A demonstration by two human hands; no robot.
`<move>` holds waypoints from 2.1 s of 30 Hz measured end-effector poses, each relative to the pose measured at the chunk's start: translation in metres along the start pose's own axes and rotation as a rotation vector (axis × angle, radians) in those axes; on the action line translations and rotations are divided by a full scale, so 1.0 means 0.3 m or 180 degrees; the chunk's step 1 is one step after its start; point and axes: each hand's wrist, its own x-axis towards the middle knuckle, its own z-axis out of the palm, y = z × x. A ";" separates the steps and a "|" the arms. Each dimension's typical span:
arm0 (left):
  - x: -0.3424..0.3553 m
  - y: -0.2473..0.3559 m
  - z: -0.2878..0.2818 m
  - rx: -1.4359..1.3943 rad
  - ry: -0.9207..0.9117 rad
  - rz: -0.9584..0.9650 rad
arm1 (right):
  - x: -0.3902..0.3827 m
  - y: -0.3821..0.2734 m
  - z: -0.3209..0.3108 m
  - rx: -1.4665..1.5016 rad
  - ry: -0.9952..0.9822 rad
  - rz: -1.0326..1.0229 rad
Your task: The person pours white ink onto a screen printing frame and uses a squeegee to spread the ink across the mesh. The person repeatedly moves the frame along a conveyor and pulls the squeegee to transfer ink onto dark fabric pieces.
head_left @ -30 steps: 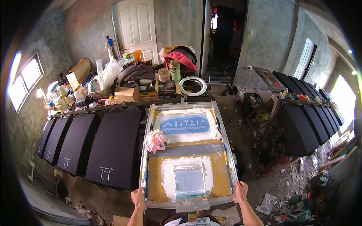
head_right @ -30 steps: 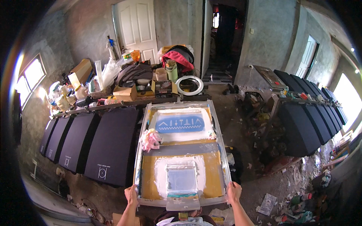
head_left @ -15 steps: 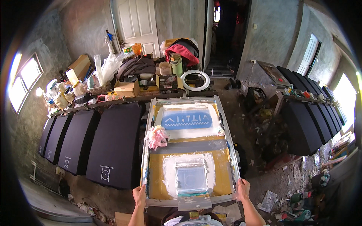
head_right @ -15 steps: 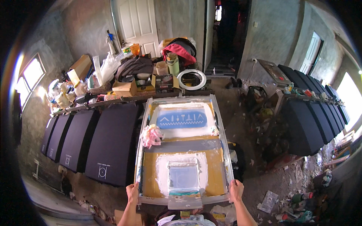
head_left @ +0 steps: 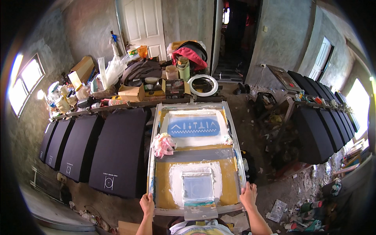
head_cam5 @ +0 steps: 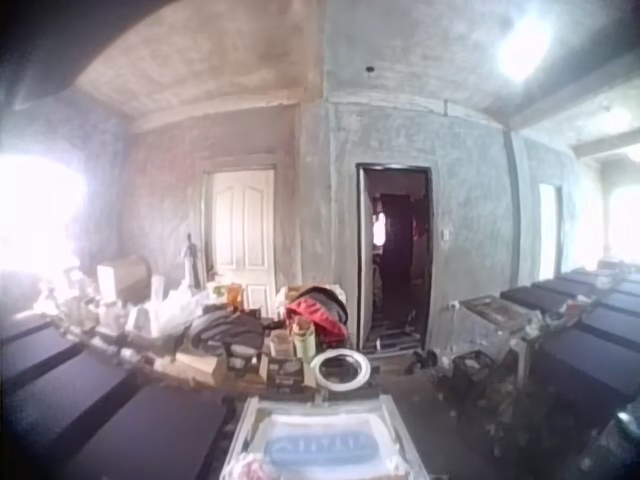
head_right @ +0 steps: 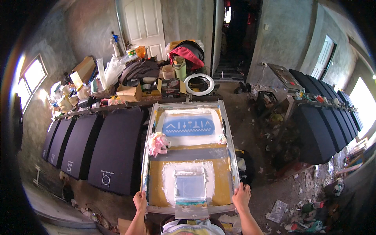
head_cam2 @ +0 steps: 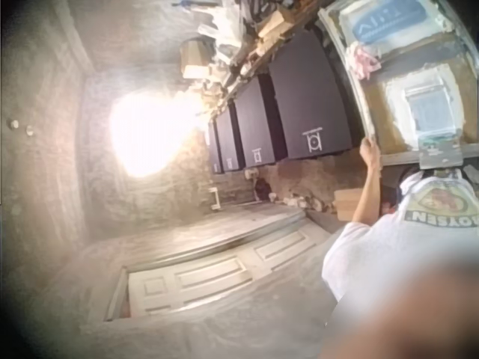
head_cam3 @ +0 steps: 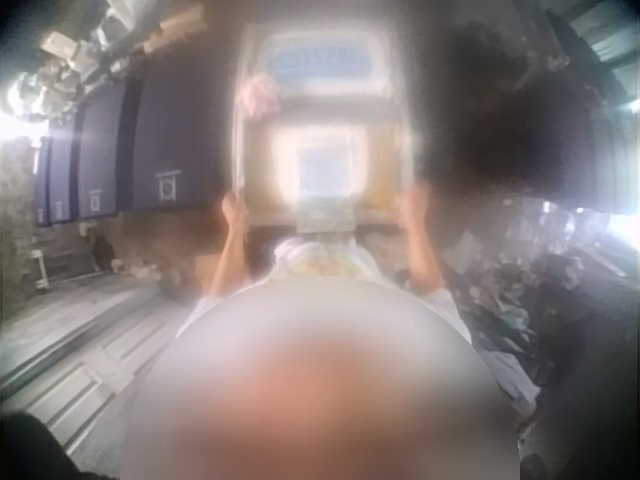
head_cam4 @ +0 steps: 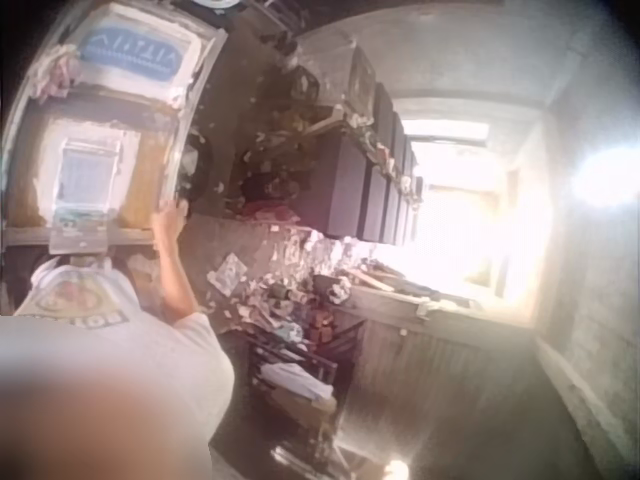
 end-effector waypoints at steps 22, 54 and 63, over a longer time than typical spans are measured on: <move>-0.007 0.595 0.234 -0.0210 -0.0517 0.3230 | 0.207 -0.598 -0.011 0.0944 -0.0789 -0.2397; 0.072 0.511 0.383 -0.0284 -0.0053 0.3719 | 0.209 -0.572 0.160 0.0937 -0.0587 -0.2113; -0.253 0.256 0.181 -0.0357 -0.0867 0.3689 | -0.168 -0.445 0.003 0.0939 -0.1162 -0.2312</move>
